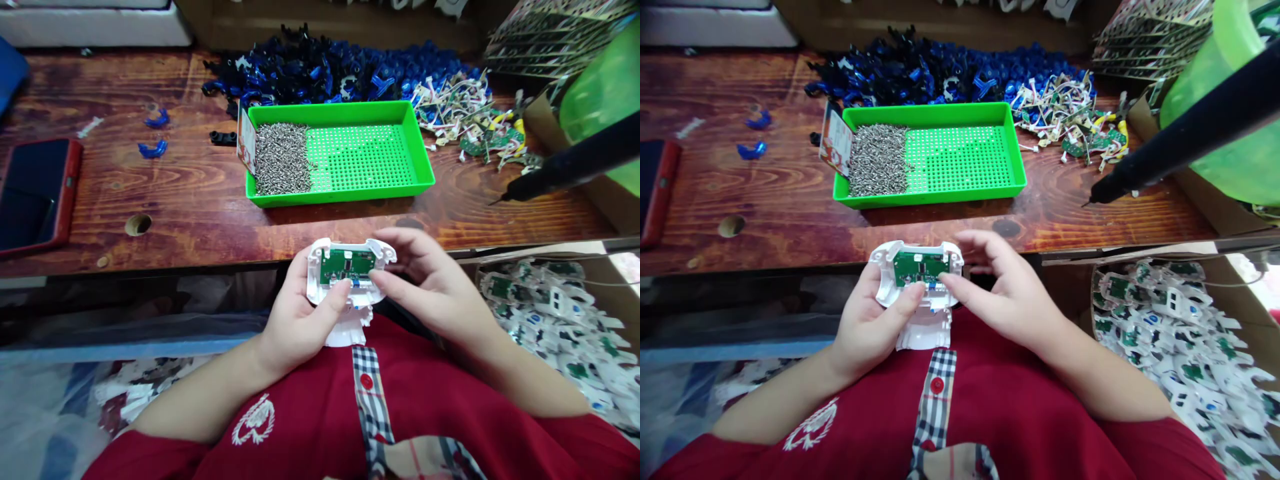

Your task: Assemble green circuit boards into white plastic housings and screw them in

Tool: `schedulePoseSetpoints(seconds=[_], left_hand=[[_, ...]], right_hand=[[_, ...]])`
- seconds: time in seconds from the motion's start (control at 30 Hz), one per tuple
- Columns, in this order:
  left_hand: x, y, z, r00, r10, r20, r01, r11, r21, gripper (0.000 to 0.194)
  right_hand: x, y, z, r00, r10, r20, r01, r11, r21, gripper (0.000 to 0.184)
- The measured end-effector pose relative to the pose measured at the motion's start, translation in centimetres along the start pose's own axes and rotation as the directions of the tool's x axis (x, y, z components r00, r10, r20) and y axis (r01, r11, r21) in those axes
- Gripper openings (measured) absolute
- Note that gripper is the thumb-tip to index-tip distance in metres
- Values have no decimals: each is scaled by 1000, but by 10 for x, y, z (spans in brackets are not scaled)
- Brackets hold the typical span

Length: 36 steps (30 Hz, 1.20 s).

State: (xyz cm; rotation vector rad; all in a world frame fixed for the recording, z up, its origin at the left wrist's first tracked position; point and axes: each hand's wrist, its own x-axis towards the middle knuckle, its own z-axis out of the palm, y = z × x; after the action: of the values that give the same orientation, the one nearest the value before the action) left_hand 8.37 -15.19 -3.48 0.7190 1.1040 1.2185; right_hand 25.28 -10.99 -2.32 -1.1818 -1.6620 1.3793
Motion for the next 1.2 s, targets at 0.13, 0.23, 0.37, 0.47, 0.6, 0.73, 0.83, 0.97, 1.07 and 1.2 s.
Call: schedulePoseSetpoints(seconds=[0.13,0.23,0.37,0.47,0.6,0.73,0.83,0.97,1.07,1.2], left_hand=[[-2,5,3,1000,24,16,-25,999,48,36],[-1,4,2,999,39,1,-39,997,64,35],[7,4,-2,994,-75,-81,74,997,-4,43],[19,15,-6,978,-197,-64,184,968,-171,43],[31,34,-16,936,-348,43,336,856,-393,21],[31,39,-29,893,-372,252,449,771,-452,29],[29,35,-38,869,-336,364,481,747,-460,43],[28,28,-47,843,-279,461,494,743,-452,50],[27,25,-52,847,-235,478,457,781,-426,59],[25,20,-57,858,-219,464,427,807,-407,60]], right_hand=[[4,-2,3,976,162,144,-185,969,163,18],[8,-2,6,983,145,114,-159,978,131,16],[20,-3,5,980,112,166,-127,988,84,19],[41,-13,-7,948,67,311,-83,996,40,27],[93,-35,-33,996,-89,23,91,921,-380,31],[166,-49,-47,969,-187,-163,-63,450,-891,20],[216,-54,-46,991,-99,-90,-57,297,-953,21],[259,-55,-38,997,-40,69,77,289,-954,16],[276,-51,-30,982,-41,184,188,299,-936,20],[288,-42,-23,978,-13,210,205,278,-938,20]])
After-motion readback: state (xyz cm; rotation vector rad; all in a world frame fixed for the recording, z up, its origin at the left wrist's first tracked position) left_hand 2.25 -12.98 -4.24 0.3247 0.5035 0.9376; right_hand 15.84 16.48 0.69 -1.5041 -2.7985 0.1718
